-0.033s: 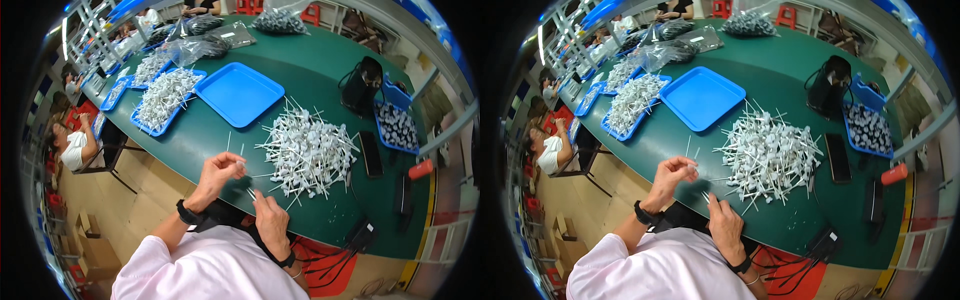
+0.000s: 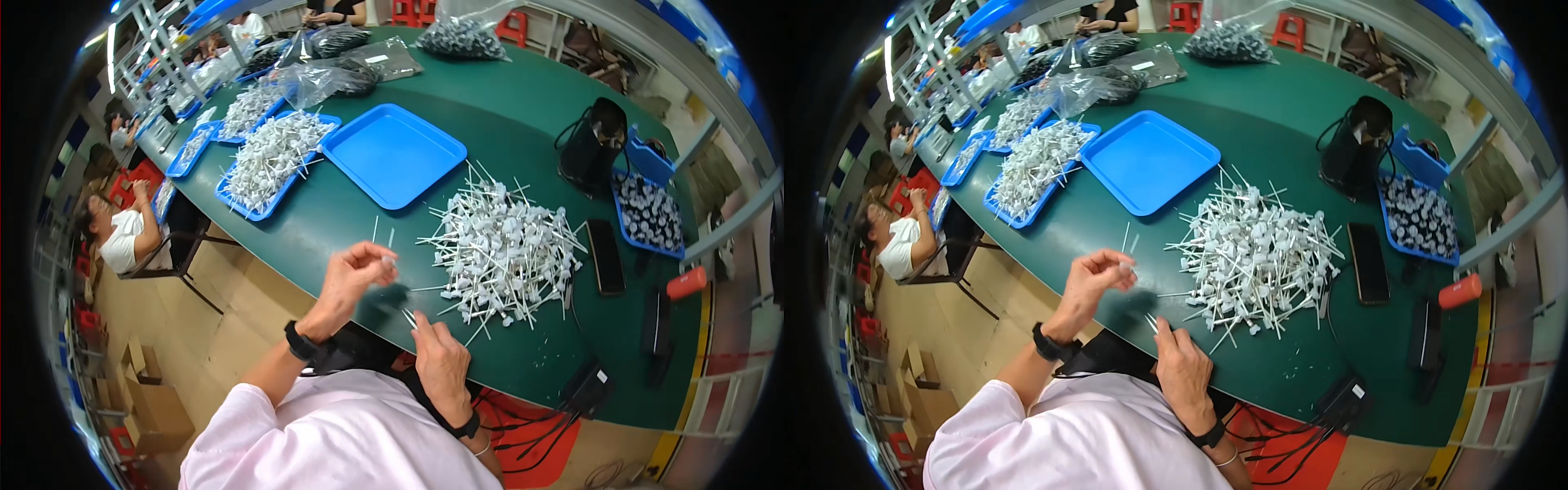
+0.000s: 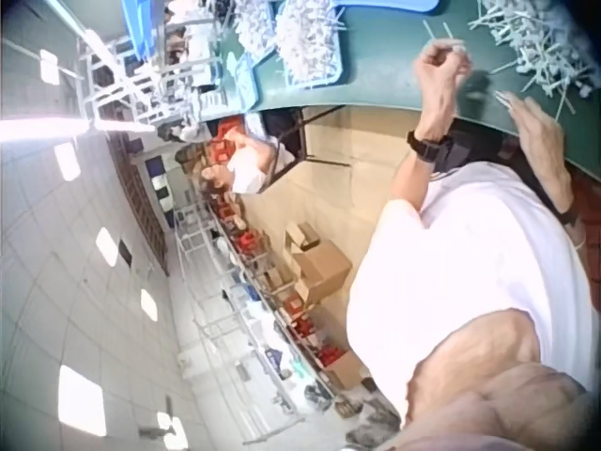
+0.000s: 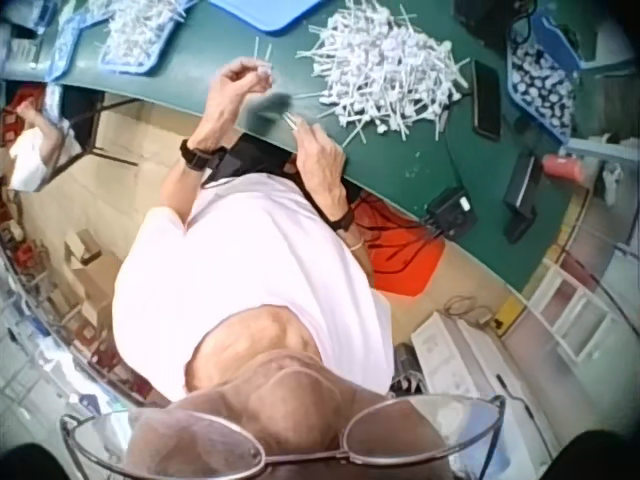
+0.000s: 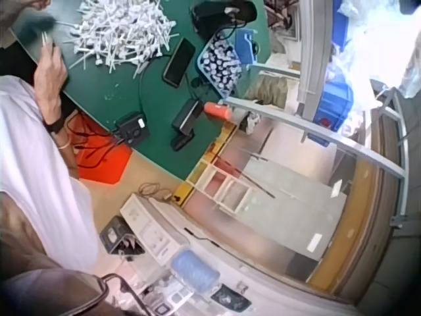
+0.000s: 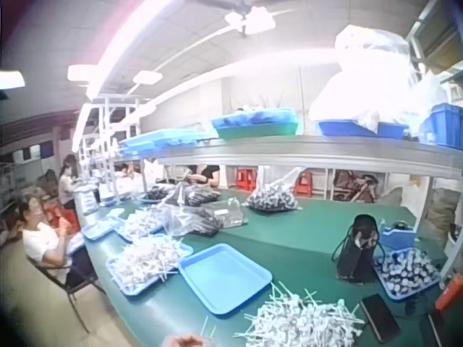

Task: Assembling small white plastic components using tweezers at an industrial workstation.

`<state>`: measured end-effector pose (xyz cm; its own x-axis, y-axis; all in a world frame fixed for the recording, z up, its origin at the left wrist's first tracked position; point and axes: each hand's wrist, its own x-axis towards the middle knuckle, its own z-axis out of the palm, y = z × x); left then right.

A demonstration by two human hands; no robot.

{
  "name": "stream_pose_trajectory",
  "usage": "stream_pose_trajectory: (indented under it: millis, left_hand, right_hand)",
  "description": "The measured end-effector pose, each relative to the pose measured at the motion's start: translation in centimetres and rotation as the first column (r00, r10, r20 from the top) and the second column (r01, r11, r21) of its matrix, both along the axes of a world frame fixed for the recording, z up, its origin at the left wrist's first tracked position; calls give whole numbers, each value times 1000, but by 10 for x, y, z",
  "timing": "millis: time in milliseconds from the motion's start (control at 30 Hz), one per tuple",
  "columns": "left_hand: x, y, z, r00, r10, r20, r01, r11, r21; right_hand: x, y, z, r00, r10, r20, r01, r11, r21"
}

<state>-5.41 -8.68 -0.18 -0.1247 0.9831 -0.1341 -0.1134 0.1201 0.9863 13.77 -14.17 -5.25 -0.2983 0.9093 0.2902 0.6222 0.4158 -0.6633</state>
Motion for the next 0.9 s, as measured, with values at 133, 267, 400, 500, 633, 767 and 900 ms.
stream_pose_trajectory:
  millis: [133,267,400,500,633,767,900]
  left_hand:
    - [-26,31,15,992,42,-119,-36,998,51]
    - [-25,44,33,990,14,-137,-12,1000,18]
    - [-16,42,41,993,-19,-114,18,1000,-13]
    - [-17,37,43,994,-21,-107,18,999,-31]
    - [-23,31,43,997,-23,-69,21,999,-37]
    - [-30,28,44,999,-34,-10,33,998,-45]
    - [-37,31,45,999,-45,-28,44,997,-58]
  right_hand:
    - [2,0,-6,998,36,-47,-33,998,61]
    - [3,1,-10,992,38,-119,-24,993,117]
    - [6,3,-13,991,38,-132,-21,992,127]
    - [6,3,-12,989,46,-141,-30,993,115]
    - [6,2,-11,989,40,-142,-26,995,99]
    - [5,3,-11,990,35,-134,-22,995,94]
    - [5,1,-13,991,18,-131,-5,996,94]
